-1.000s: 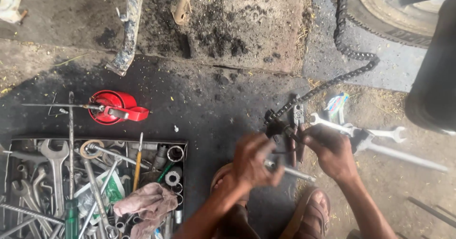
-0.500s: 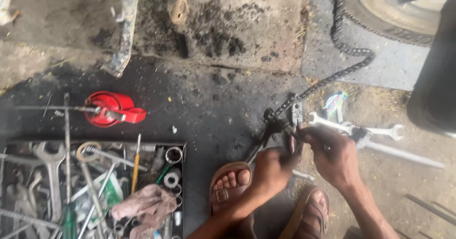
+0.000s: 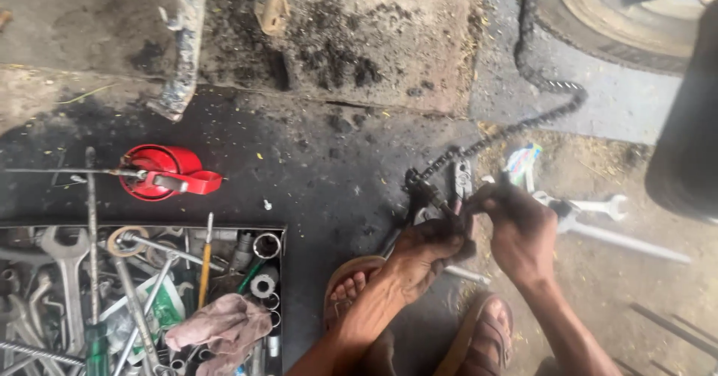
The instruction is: Repairing and adjusting a motorcycle chain using various hand tools.
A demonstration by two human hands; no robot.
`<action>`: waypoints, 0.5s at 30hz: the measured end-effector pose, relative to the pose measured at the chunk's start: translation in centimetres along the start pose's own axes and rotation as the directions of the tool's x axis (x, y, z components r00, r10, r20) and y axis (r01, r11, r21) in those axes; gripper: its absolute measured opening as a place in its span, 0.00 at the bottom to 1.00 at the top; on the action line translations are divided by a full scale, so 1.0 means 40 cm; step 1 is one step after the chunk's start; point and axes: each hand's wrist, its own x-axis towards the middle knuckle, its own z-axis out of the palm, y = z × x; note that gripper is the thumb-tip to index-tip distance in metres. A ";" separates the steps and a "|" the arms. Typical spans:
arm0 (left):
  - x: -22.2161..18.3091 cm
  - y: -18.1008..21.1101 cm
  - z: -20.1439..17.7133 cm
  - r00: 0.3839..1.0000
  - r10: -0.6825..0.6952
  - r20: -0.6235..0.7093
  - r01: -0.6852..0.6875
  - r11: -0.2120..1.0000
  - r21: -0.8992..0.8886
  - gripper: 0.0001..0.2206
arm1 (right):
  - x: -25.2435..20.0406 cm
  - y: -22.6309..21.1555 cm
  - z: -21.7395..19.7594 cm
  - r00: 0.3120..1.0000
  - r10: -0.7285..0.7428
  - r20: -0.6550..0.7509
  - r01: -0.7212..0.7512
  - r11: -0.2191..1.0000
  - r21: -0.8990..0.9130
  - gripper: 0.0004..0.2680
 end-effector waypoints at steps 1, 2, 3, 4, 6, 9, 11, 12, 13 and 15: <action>0.011 -0.006 -0.017 0.997 0.052 0.064 -0.047 0.996 -0.080 0.09 | 0.004 0.002 0.002 0.998 0.055 0.022 -0.058 0.992 0.110 0.08; 0.017 -0.026 -0.031 0.987 0.095 0.127 -0.073 0.983 -0.167 0.09 | -0.005 0.006 -0.004 0.992 0.121 0.046 -0.128 0.969 0.209 0.07; 0.013 -0.024 -0.027 0.988 0.088 0.126 -0.066 0.983 -0.169 0.09 | -0.008 0.011 -0.007 0.991 0.129 0.046 -0.136 0.969 0.206 0.07; 0.013 -0.016 -0.023 0.994 0.077 0.073 -0.073 0.996 -0.057 0.09 | -0.003 0.015 -0.007 0.991 0.123 0.054 -0.133 0.962 0.238 0.07; 0.007 -0.010 -0.035 0.997 0.077 0.014 -0.078 0.995 0.057 0.08 | 0.008 0.008 -0.008 0.991 0.113 0.067 -0.127 0.954 0.272 0.07; -0.002 -0.042 -0.075 0.993 -0.024 0.119 0.014 0.996 0.083 0.09 | 0.000 -0.003 -0.009 0.993 0.047 0.111 -0.059 0.993 0.103 0.07; 0.028 -0.050 -0.107 0.961 -0.111 0.252 0.132 0.989 -0.070 0.12 | 0.002 0.009 0.017 0.993 0.115 -0.010 -0.114 0.991 0.066 0.06; 0.025 -0.051 -0.094 0.963 -0.108 0.248 0.130 0.989 -0.075 0.12 | 0.007 -0.014 0.019 0.993 0.115 -0.003 -0.114 0.991 0.066 0.06; 0.022 -0.054 -0.083 0.965 -0.094 0.245 0.153 0.959 -0.238 0.11 | 0.011 -0.035 0.022 0.992 0.127 -0.013 -0.126 0.990 0.068 0.07; 0.006 -0.063 -0.078 0.969 -0.088 0.230 0.177 0.898 -0.403 0.10 | 0.006 -0.066 0.026 0.988 0.153 -0.013 -0.152 0.986 0.070 0.08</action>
